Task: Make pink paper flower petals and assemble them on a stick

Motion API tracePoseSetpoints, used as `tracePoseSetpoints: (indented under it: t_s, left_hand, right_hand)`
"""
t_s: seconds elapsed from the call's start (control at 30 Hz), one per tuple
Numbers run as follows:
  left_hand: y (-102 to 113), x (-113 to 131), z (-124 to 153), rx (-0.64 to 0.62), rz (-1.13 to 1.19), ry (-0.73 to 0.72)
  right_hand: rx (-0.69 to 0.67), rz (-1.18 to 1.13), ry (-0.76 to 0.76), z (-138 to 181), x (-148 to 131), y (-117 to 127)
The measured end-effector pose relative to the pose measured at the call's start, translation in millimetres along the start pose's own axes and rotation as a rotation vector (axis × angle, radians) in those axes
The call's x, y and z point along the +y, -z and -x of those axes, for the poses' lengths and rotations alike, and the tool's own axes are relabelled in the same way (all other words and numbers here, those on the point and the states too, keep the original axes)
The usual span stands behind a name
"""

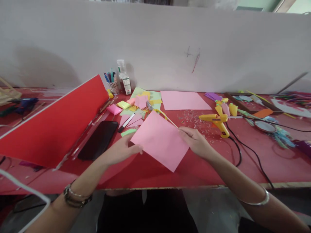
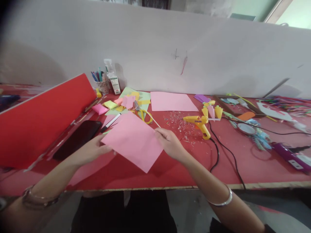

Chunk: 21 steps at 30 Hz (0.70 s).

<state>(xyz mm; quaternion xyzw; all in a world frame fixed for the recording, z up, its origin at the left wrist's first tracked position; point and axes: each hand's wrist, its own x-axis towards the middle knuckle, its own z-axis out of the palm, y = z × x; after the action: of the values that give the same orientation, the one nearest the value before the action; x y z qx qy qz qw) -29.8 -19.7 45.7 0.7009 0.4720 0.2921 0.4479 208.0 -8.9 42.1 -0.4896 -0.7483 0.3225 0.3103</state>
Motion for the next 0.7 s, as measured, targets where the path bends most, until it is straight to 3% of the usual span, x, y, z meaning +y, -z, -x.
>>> tracePoseSetpoints:
  t_s: [0.1,0.17,0.23,0.3,0.4,0.5,0.7]
  left_hand:
    - [-9,7,0,0.076,-0.044,0.087]
    - [-13,11,-2,0.143,-0.118,0.055]
    - [-15,14,-5,0.198,-0.17,0.011]
    - [-18,17,-6,0.204,-0.189,-0.052]
    - [-22,20,-7,0.07,-0.153,-0.269]
    - [-23,22,-7,-0.045,-0.071,-0.449]
    - [-21,25,-9,-0.106,0.034,-0.579]
  right_hand:
    - [0.145,0.185,0.089,2,-1,-10]
    - [0.372,0.351,0.223,5,-7,-15]
    - [0.449,0.442,0.393,9,-16,-20]
    - [0.331,0.447,0.469,13,-26,-25]
    - [0.153,0.422,0.439,16,-41,-32]
    - [0.069,0.331,0.425,18,-52,-34]
    - [-0.053,0.147,0.353,20,-62,-29]
